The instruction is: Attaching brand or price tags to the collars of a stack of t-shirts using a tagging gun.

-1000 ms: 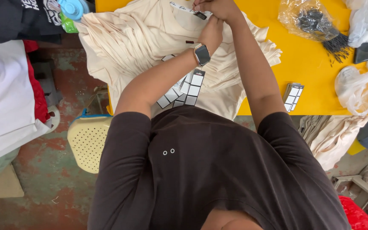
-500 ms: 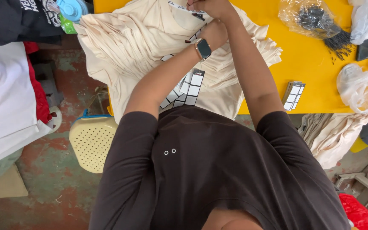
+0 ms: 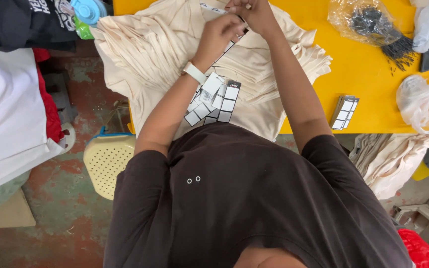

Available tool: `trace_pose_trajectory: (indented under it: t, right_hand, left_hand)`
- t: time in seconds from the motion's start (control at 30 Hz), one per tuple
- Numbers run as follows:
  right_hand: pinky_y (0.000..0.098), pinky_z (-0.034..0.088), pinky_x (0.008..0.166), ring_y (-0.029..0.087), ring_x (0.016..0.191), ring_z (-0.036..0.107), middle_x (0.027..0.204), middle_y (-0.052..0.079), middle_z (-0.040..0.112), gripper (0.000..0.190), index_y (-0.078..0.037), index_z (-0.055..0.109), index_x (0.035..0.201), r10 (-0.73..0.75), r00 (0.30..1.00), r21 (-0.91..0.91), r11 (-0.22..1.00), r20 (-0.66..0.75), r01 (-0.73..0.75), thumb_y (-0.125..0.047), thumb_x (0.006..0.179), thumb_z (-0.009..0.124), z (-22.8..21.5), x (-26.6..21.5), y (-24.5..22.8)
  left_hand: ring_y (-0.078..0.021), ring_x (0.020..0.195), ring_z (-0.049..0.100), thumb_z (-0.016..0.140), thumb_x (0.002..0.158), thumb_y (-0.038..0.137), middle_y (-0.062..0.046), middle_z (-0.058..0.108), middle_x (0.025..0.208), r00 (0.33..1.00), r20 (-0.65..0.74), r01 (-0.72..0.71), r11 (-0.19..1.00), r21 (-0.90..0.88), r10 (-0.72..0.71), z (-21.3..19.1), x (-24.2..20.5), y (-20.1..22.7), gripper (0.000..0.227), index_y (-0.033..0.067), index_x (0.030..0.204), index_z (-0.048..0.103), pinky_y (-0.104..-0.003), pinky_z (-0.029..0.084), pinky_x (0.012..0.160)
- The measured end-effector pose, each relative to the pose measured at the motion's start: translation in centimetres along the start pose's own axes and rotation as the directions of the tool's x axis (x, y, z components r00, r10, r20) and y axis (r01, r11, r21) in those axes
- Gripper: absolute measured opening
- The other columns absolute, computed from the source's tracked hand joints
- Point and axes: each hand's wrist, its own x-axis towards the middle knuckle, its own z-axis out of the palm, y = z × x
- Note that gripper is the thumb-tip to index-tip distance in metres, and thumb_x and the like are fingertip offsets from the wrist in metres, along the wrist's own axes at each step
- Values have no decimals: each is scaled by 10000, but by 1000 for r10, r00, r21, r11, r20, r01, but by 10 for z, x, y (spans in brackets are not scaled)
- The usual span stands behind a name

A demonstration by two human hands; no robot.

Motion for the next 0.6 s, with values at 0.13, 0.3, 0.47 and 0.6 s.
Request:
trace_pose_trajectory:
  t: [0.13,0.3,0.47,0.6]
  right_hand:
    - [302,537,837,174,911,710,979,64,763,173,-26,748,1042,-346,933,-177,928,-94,326,74,979,622,14,-16,-12]
    - [351,432,832,232,931,578,950,49,707,182,-66,797,979,-479,844,-355,853,-240,383,43,959,654,26,-35,-28]
    - [389,431,820,278,927,542,938,86,637,185,-55,755,998,-596,774,-472,757,-216,452,45,974,601,33,-40,-43]
    - [390,439,804,280,930,541,939,93,633,187,-34,749,983,-616,760,-498,735,-208,460,71,947,598,33,-43,-50]
  left_hand:
    - [-151,613,715,652,978,165,-58,758,798,987,-143,44,983,-179,-70,-24,2,-18,108,103,893,626,-243,587,631]
    - [-112,651,774,634,979,299,-24,812,847,966,-113,214,965,-153,-232,-33,0,-20,172,177,863,600,-194,395,523]
    - [-109,683,766,641,976,283,-22,807,861,960,-77,250,950,-185,-268,-33,-1,-18,133,183,888,650,-206,477,551]
    - [-114,688,761,631,981,287,-16,804,870,964,-70,238,951,-197,-256,-32,-2,-15,140,182,891,645,-212,474,549]
